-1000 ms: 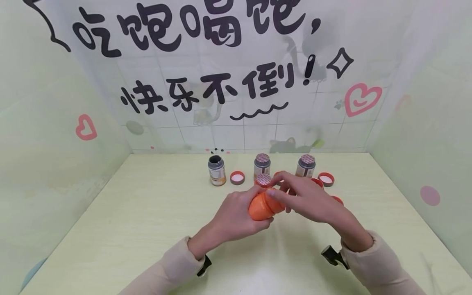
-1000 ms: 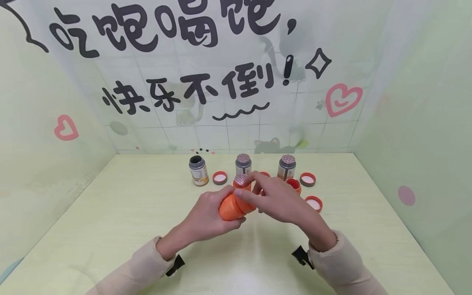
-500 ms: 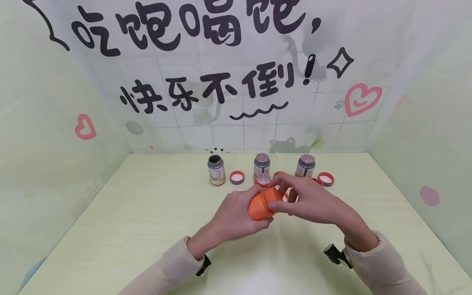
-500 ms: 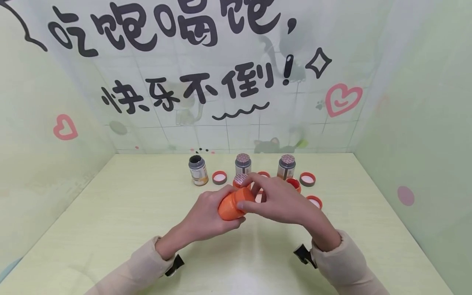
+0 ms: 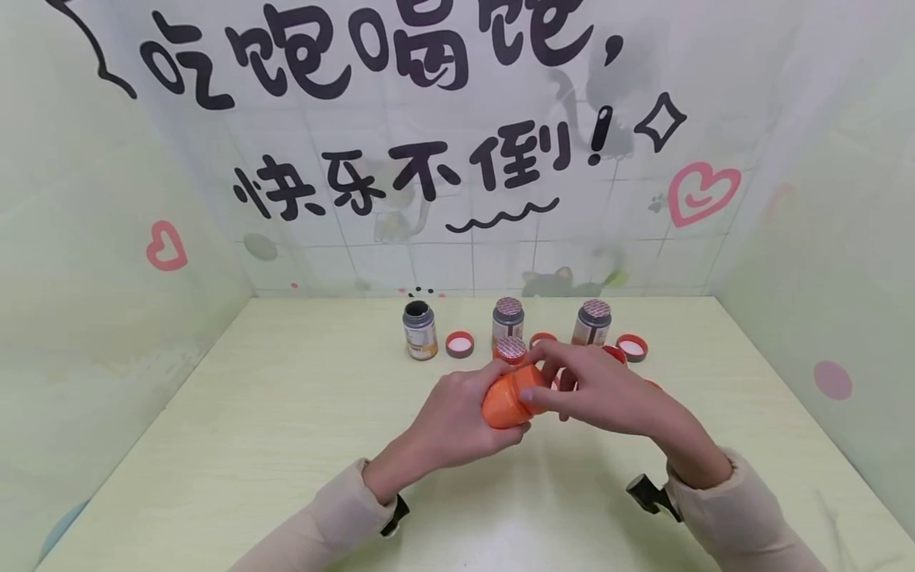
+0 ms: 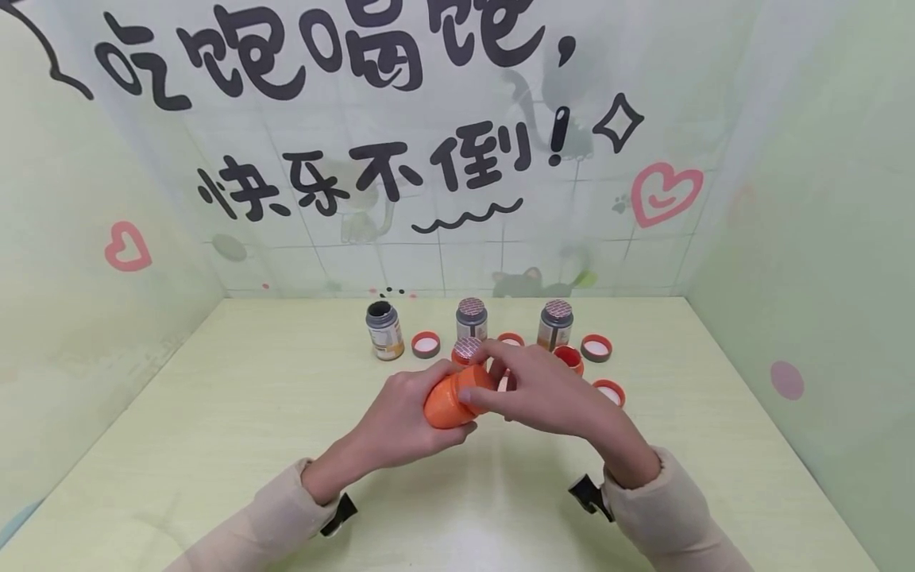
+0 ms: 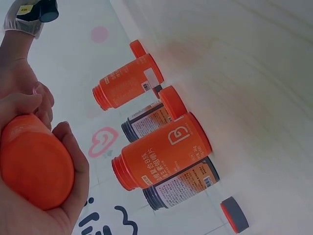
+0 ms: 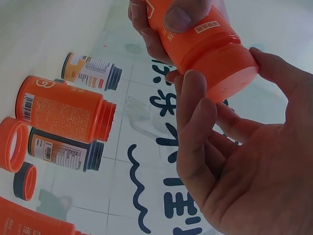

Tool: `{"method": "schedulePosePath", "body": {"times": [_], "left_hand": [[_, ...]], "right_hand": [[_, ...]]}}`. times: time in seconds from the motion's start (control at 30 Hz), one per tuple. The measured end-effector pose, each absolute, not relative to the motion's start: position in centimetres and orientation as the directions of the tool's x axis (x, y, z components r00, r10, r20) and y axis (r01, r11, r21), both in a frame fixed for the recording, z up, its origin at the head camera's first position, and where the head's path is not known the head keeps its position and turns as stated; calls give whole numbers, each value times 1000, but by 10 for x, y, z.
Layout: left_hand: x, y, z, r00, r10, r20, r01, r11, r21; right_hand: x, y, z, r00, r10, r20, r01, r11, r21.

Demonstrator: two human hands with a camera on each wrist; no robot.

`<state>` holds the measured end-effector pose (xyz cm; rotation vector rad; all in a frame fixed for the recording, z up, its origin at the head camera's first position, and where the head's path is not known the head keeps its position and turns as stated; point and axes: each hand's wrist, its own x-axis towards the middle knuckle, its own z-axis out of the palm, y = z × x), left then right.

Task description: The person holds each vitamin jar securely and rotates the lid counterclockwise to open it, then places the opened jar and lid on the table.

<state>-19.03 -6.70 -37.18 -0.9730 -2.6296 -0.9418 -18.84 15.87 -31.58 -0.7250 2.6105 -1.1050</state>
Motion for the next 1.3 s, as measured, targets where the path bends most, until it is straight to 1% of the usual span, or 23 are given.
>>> {"method": "schedulePosePath", "body": {"times": [0.13, 0.23, 0.3, 0.5, 0.6, 0.73, 0.87, 1.1, 1.3], "left_hand": [[-190, -66, -372, -767, 524, 369, 639, 579, 506], [-190, -66, -372, -763, 526, 377, 645, 584, 492], [-190, -66, -372, -758, 526, 386, 652, 586, 481], [-189, -67, -373, -752, 525, 399, 659, 602, 450], [-189, -67, -374, -754, 525, 395, 657, 615, 436], [-189, -68, -374, -749, 532, 394, 662, 619, 422], [-190, -68, -374, -748, 532, 397, 663, 610, 433], [-192, -68, -375, -756, 526, 390, 654, 600, 461], [-194, -68, -377, -772, 513, 375, 635, 590, 499]], "right_hand": [[-188, 162, -315, -829, -556, 70, -457, 599, -658], [-188, 163, -315, -822, -561, 98, -491, 612, -620], [-187, 162, -315, -837, -542, 79, -464, 625, -628], [-187, 155, -314, -890, -455, -21, -317, 651, -689], [-188, 154, -315, -897, -441, -43, -288, 654, -700], [-189, 154, -317, -890, -455, -40, -294, 637, -713], [-188, 155, -318, -870, -493, -11, -332, 601, -727], [-189, 160, -317, -811, -571, 129, -508, 577, -639], [-189, 162, -318, -768, -612, 189, -568, 515, -642]]}}
